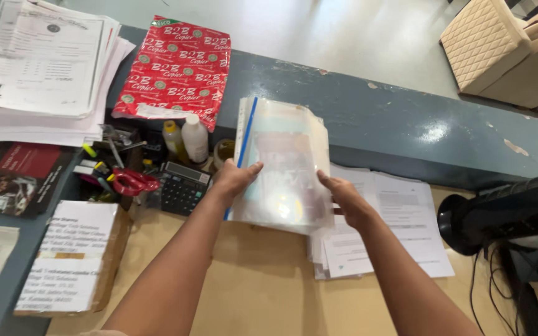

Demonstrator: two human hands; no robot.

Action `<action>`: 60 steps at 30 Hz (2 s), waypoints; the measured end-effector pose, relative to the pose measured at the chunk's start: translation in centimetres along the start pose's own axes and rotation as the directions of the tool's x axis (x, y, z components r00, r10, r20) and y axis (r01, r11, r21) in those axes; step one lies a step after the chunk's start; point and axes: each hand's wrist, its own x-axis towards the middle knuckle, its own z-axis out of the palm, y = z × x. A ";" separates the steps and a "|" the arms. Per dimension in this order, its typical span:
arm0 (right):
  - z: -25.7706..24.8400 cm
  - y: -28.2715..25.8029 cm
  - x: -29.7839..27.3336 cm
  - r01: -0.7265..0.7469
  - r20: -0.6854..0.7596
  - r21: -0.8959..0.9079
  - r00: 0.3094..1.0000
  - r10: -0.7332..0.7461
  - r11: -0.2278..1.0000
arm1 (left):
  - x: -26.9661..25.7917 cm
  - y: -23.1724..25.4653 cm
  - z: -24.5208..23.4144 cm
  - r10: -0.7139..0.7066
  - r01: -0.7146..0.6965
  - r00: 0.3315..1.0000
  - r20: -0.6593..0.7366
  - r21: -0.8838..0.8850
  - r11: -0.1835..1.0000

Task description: The person organizes papers and a notebook on a desk, wipes the desk surface with a cloth, and places items into a small box and a shipping bag.

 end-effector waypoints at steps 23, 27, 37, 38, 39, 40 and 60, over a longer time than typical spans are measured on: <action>-3.3 -1.8 3.2 0.020 0.171 0.311 0.982 -0.077 0.950 | -4.9 5.9 3.5 0.231 -0.214 0.952 -0.200 0.100 0.972; -4.2 -1.6 4.0 -0.016 0.104 0.213 0.995 -0.006 0.977 | -6.9 9.1 5.1 0.238 -0.224 0.968 -0.075 0.160 0.961; -10.8 -2.4 8.3 0.098 0.140 0.507 0.971 -0.194 0.856 | 0.8 10.5 4.9 0.530 -0.548 0.835 -0.147 -0.127 0.827; -11.7 -2.9 9.0 0.152 0.093 0.462 0.971 -0.218 0.874 | 1.5 11.4 5.2 0.493 -0.502 0.865 -0.095 -0.116 0.857; -12.5 -3.5 9.9 0.205 0.049 0.416 0.968 -0.247 0.886 | 2.3 12.6 5.4 0.455 -0.457 0.890 -0.045 -0.098 0.884; -13.2 -4.2 10.8 0.256 0.007 0.366 0.961 -0.277 0.895 | 3.1 13.9 5.6 0.413 -0.411 0.911 0.003 -0.078 0.908; -19.5 -1.8 23.9 0.086 -0.479 -0.131 0.867 -0.139 0.988 | 6.8 10.5 4.2 0.542 -0.471 0.795 -0.273 0.283 0.835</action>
